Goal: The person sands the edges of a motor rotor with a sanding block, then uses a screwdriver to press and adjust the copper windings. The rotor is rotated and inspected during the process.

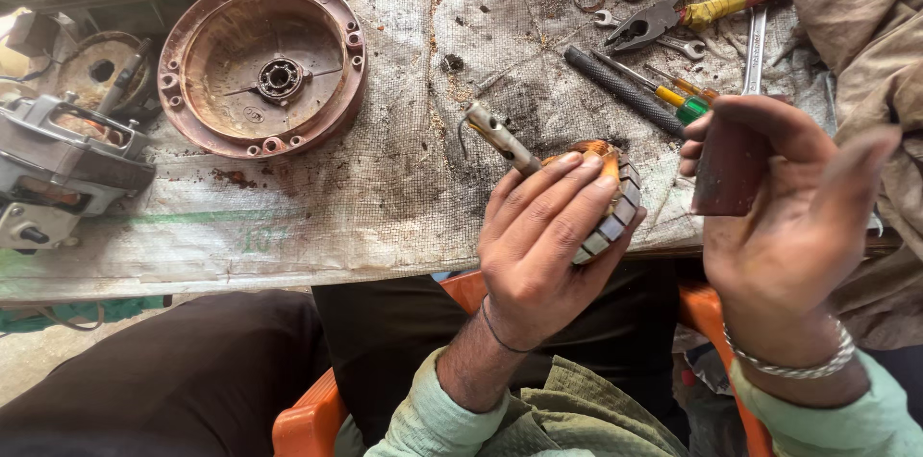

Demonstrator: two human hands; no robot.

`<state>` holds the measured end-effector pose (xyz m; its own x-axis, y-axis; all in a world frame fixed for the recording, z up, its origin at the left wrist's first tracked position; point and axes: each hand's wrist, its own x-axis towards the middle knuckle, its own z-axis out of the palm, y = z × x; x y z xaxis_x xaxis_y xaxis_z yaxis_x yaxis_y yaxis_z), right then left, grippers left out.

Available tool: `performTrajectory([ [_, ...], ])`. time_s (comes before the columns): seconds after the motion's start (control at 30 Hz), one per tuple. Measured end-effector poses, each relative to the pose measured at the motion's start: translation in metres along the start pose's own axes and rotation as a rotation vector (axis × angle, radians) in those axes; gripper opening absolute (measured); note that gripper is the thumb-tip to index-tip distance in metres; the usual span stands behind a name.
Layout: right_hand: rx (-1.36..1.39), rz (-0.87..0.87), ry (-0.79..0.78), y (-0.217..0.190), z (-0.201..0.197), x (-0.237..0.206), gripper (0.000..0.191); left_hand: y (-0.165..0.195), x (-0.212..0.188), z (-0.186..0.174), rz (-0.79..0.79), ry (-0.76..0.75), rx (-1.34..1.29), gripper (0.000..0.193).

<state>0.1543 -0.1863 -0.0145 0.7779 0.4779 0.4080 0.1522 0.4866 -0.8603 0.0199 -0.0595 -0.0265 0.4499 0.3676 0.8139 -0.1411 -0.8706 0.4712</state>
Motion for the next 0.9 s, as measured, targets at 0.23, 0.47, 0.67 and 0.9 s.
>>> performTrajectory([
  [0.23,0.47,0.489,0.125,0.004,-0.013,0.005,0.073,-0.004,0.001,-0.005,-0.022,0.038,-0.078,0.042],
  [0.47,0.541,0.565,0.078,0.006,-0.011,0.011,0.067,-0.003,0.002,-0.005,-0.033,0.037,-0.08,0.044],
  [0.67,0.452,0.527,0.044,0.008,-0.011,0.008,0.065,-0.004,0.002,-0.006,-0.044,0.052,-0.095,0.044],
  [0.9,0.103,0.402,0.049,0.0,0.001,0.002,0.049,-0.003,0.002,-0.006,-0.052,0.051,-0.098,0.044],
])
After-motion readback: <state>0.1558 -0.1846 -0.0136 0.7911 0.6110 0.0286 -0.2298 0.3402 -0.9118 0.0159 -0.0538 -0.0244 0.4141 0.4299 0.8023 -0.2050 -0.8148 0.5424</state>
